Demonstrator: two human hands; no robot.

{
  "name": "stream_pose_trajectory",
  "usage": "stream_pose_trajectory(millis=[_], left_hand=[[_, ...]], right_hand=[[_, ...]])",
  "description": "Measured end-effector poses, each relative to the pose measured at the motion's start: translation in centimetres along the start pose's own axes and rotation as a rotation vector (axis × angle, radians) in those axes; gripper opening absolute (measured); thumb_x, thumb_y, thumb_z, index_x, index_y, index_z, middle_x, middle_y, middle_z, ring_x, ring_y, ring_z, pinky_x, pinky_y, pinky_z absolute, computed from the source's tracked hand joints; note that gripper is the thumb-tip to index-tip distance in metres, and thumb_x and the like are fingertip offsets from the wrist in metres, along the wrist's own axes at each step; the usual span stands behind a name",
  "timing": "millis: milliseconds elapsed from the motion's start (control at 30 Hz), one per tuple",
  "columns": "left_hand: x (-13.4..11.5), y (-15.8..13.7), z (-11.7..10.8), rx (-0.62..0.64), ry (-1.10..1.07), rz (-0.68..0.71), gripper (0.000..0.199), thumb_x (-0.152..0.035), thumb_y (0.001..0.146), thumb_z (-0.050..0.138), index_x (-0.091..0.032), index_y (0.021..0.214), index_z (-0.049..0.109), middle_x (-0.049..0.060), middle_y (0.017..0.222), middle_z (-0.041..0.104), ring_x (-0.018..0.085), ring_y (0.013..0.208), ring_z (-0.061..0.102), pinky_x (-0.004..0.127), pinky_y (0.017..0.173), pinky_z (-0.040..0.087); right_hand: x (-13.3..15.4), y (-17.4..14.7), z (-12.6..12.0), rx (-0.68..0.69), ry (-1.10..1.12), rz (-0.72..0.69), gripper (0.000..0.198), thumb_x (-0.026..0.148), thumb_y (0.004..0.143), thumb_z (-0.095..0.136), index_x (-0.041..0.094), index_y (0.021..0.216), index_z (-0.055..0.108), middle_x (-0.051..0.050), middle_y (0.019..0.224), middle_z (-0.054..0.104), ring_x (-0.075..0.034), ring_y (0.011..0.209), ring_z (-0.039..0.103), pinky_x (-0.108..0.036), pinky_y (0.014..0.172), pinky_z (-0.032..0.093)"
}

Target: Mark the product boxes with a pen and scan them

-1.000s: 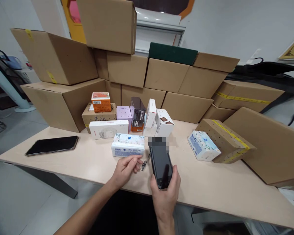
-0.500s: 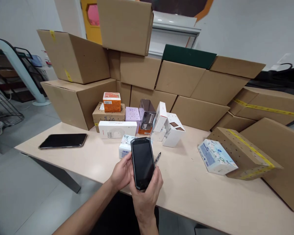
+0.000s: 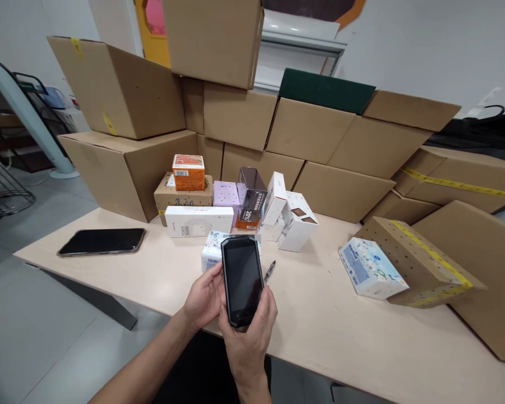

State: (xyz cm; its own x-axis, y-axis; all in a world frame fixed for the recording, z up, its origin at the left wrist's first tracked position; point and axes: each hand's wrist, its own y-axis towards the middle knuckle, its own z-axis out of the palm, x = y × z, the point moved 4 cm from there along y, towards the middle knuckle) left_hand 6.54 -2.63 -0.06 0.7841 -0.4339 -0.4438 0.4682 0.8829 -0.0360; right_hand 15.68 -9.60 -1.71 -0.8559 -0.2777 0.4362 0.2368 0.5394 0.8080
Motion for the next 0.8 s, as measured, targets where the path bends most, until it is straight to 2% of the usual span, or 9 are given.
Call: stream_pose_trajectory(millis=[367,567,800], left_hand=[[-0.26,0.05,-0.10,0.011,-0.003,-0.020,0.038,-0.035,0.094,0.055,-0.010,0.120,0.068,0.014,0.119,0.073,0.032,0.124,0.063,0.046,0.111,0.046],[-0.28,-0.09,0.38,-0.003,-0.015,-0.028,0.039,-0.031,0.098,0.046,-0.008,0.122,0.067,0.015,0.115,0.075,0.030,0.120,0.066,0.044,0.110,0.047],[-0.29,-0.08,0.17,-0.028,-0.032,-0.033,0.038,-0.031,0.099,0.045,-0.008,0.120,0.068,0.014,0.116,0.075,0.030,0.124,0.063,0.046,0.113,0.043]], right_hand=[[0.30,0.18,0.09,0.002,-0.043,-0.011,0.092,0.050,0.085,0.070,0.009,0.155,0.026,-0.027,0.130,0.056,-0.037,0.119,0.057,-0.055,0.090,0.055],[0.25,0.27,0.16,-0.013,-0.027,-0.035,0.093,0.047,0.083,0.073,0.007,0.154,0.028,-0.027,0.129,0.056,-0.036,0.120,0.057,-0.055,0.089,0.056],[-0.07,0.08,0.21,0.002,0.008,-0.007,0.094,0.046,0.082,0.075,0.009,0.155,0.028,-0.027,0.132,0.054,-0.037,0.122,0.055,-0.057,0.091,0.055]])
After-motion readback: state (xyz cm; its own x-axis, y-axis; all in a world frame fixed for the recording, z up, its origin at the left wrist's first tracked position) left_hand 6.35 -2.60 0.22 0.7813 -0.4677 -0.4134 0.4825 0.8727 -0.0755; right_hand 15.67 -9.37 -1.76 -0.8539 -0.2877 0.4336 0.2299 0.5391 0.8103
